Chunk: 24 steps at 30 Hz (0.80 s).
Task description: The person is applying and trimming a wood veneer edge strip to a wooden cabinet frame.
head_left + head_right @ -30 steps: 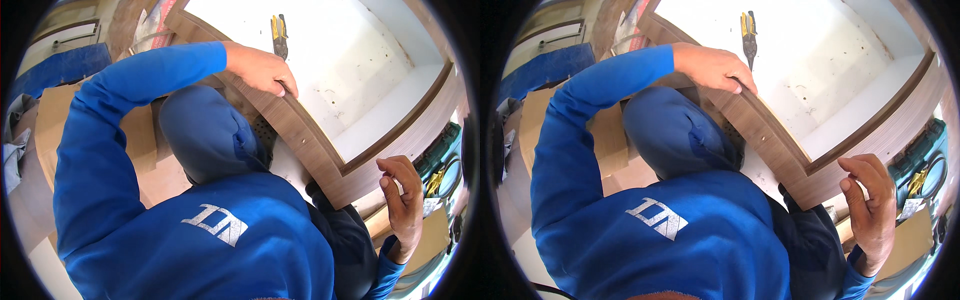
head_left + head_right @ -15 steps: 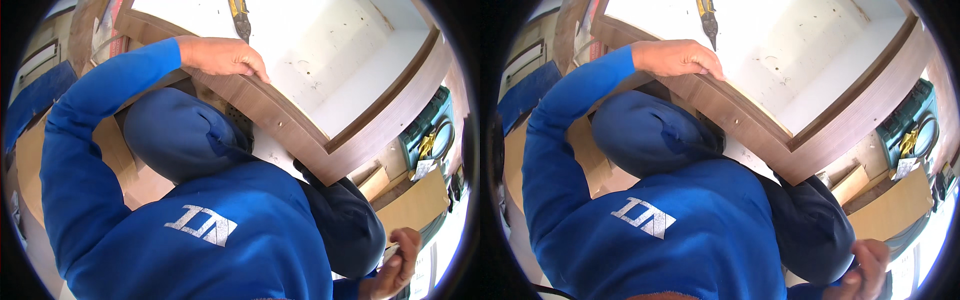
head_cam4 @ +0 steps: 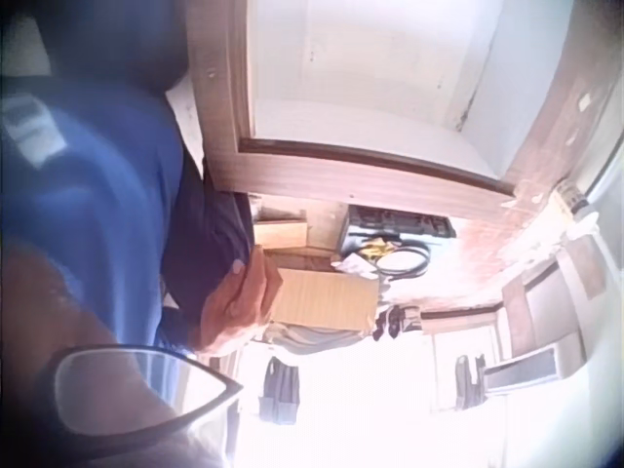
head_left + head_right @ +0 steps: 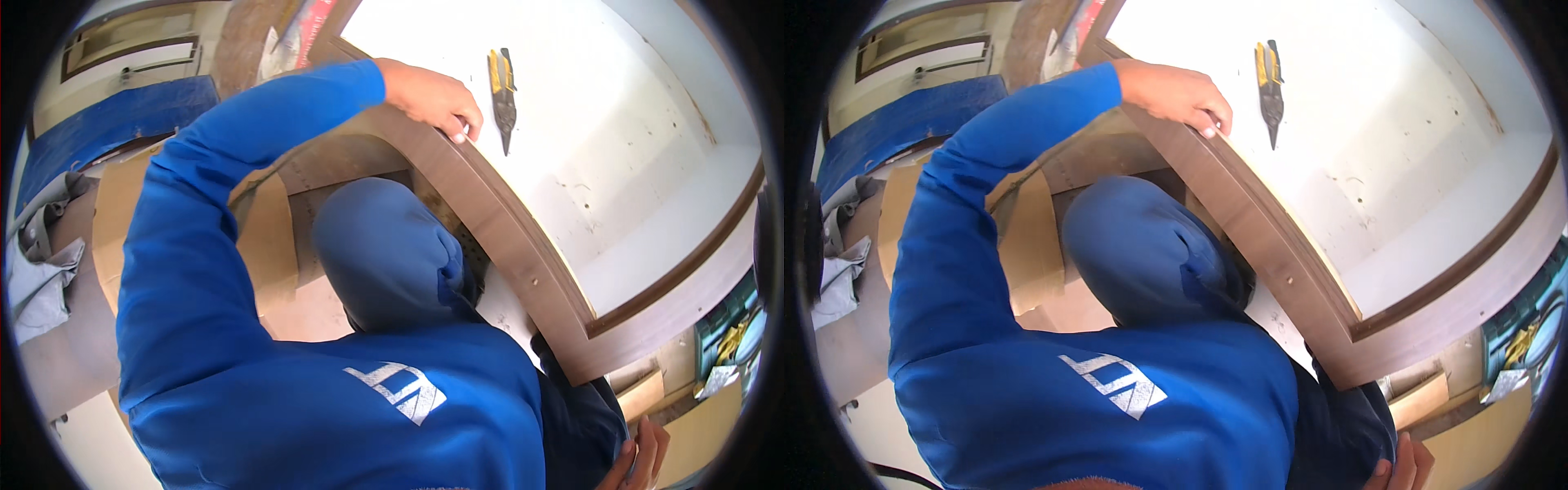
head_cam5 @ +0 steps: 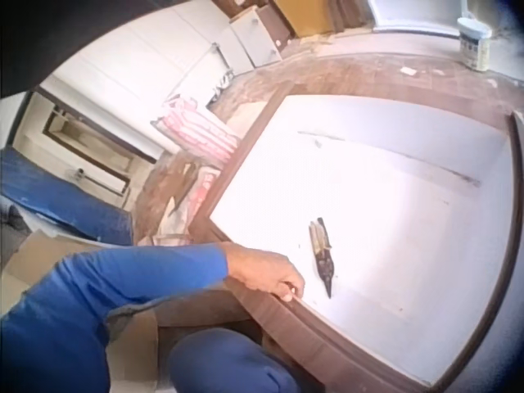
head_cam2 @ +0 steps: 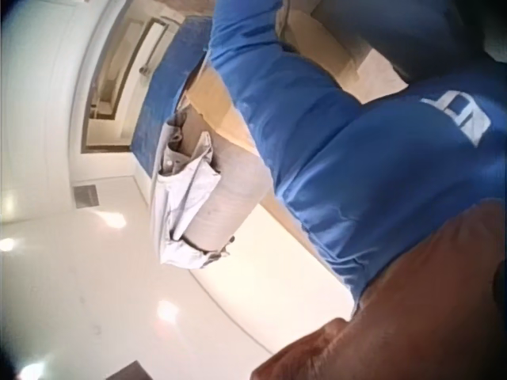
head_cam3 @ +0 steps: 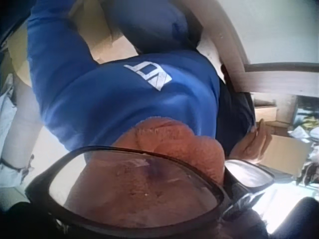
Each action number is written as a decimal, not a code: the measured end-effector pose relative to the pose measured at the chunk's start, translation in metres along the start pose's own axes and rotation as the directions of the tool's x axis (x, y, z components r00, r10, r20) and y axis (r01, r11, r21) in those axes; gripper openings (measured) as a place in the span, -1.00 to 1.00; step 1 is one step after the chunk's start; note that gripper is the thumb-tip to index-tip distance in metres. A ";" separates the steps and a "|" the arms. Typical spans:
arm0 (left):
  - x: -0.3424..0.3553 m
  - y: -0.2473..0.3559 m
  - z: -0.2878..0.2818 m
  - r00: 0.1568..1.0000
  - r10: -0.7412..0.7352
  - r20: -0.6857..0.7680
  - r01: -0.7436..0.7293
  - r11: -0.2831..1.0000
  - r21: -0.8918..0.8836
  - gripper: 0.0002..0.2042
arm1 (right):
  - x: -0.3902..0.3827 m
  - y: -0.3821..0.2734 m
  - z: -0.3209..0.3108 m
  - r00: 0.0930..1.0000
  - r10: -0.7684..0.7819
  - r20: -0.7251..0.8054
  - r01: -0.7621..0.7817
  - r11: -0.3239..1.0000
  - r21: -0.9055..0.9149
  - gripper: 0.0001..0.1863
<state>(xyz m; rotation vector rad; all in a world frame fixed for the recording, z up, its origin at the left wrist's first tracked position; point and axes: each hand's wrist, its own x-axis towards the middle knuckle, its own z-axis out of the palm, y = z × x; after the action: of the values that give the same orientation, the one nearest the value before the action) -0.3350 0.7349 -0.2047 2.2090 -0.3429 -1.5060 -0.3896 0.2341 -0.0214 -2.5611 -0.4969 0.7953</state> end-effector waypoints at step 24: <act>-0.020 -0.039 -0.012 0.999 -0.044 0.006 0.045 0.993 -0.108 -0.67 | 0.063 0.025 0.003 0.995 -0.066 0.079 0.067 0.998 -0.009 -0.80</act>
<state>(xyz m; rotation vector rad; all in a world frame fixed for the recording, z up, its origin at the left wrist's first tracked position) -0.3329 0.7800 -0.2031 2.1424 -0.2095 -1.5157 -0.3376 0.2421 -0.0639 -2.5173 -0.6101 0.8741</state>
